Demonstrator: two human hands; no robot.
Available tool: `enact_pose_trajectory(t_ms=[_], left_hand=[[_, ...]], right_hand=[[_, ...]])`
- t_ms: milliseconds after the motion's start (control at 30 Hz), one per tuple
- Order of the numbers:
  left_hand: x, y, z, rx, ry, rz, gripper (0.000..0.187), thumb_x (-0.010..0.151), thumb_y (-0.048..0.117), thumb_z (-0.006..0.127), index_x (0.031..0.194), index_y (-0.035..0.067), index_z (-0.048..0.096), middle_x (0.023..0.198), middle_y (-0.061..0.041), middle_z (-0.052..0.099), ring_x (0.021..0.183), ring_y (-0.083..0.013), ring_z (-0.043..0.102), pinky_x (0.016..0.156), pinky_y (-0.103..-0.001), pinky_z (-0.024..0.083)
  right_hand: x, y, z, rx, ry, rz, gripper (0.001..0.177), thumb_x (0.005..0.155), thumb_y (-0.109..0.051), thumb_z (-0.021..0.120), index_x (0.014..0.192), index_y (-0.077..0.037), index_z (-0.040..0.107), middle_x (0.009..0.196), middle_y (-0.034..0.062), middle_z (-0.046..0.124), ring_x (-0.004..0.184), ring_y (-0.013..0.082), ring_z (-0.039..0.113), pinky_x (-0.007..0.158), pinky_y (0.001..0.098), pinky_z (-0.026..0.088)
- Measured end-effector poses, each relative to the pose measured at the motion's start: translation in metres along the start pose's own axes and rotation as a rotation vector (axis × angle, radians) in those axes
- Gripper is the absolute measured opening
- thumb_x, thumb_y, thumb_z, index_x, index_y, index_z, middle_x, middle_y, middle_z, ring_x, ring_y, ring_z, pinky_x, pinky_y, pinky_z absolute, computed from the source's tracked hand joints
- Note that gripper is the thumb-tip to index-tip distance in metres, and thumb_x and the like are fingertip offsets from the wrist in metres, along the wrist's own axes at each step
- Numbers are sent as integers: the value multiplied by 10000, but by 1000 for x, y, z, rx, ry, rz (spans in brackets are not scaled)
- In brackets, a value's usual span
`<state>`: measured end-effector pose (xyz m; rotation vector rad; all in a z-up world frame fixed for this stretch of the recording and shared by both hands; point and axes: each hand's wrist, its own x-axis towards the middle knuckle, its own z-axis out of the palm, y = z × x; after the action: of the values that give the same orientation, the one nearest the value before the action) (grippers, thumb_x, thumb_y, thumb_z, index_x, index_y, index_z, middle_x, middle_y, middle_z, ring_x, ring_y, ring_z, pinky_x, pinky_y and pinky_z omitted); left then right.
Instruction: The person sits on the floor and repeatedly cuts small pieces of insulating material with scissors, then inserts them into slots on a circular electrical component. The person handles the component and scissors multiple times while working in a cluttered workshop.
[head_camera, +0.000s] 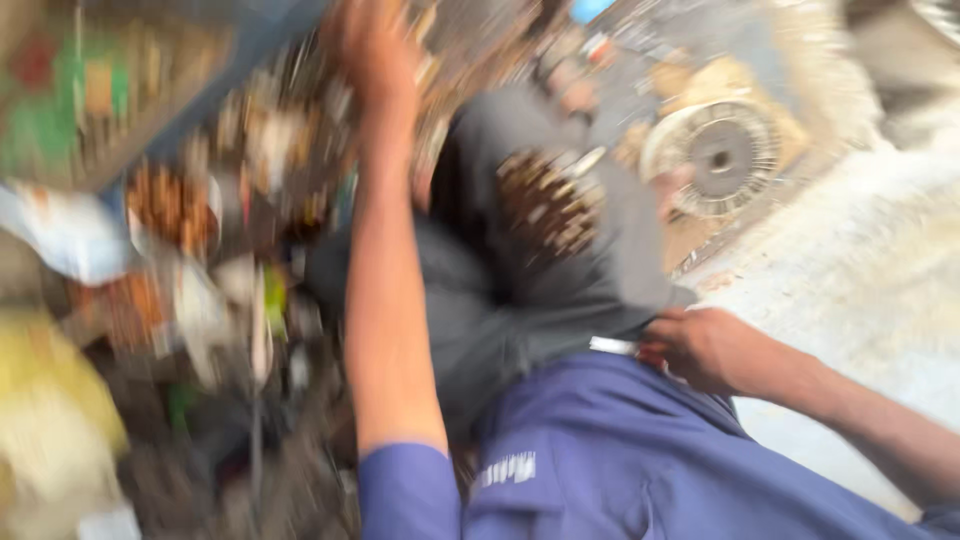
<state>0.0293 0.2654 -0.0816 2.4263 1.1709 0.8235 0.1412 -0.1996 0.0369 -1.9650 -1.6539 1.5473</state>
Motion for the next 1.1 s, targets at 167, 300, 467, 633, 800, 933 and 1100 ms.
enact_pose_trajectory(t_ms=[167, 300, 467, 633, 800, 933, 1100], left_hand=[[-62, 49, -36, -1096, 16, -232, 142, 1003, -100, 655, 1091, -2, 603, 834, -54, 640, 671, -139, 587, 612, -299, 495], [-140, 86, -82, -1181, -118, -470, 133, 1025, 2, 588, 1152, -28, 616, 832, -80, 616, 645, -130, 549, 553, -284, 467], [-199, 127, -108, -1329, -164, -550, 141, 960, -41, 645, 1098, -53, 619, 897, -122, 706, 759, -186, 698, 672, -289, 598], [-227, 142, -110, -1323, -268, -462, 254, 919, -78, 653, 1167, -25, 653, 939, -88, 704, 821, -170, 731, 761, -291, 641], [-225, 155, -116, -1325, -400, -379, 98, 993, -71, 651, 1088, -65, 674, 937, -142, 752, 808, -164, 718, 782, -275, 617], [-212, 172, -119, -1259, -361, -349, 91, 934, -88, 687, 1020, -69, 708, 873, -114, 724, 748, -137, 678, 689, -262, 579], [-207, 178, -118, -1361, -268, -359, 136, 917, -84, 722, 1048, -50, 733, 947, -117, 737, 758, -144, 696, 668, -282, 579]], right_hand=[[-18, -3, 10, 55, 23, -91, 310, 883, -145, 642, 1185, -77, 617, 1056, 157, 644, 885, 392, 670, 747, 489, 543], [-14, -11, 6, -65, -17, -57, 302, 941, -190, 631, 1214, -75, 576, 1015, 160, 647, 916, 387, 668, 778, 492, 537], [-12, -20, -9, -13, 67, -142, 327, 895, -146, 670, 1201, -63, 592, 978, 158, 687, 920, 373, 677, 787, 471, 535], [1, -46, -9, 335, 351, -253, 442, 863, -91, 702, 1289, -42, 596, 1000, 116, 707, 796, 216, 716, 695, 355, 585], [21, -58, 16, 807, 344, -277, 565, 882, -48, 766, 1416, -37, 581, 1036, 69, 712, 848, 118, 666, 748, 323, 591], [32, -41, 18, 877, 305, -204, 680, 800, -25, 802, 1428, -67, 543, 1104, 36, 722, 924, 130, 727, 823, 328, 629], [35, -20, 9, 901, 282, -304, 670, 756, 37, 852, 1373, -23, 599, 1179, 101, 718, 1083, 171, 694, 963, 370, 594]])
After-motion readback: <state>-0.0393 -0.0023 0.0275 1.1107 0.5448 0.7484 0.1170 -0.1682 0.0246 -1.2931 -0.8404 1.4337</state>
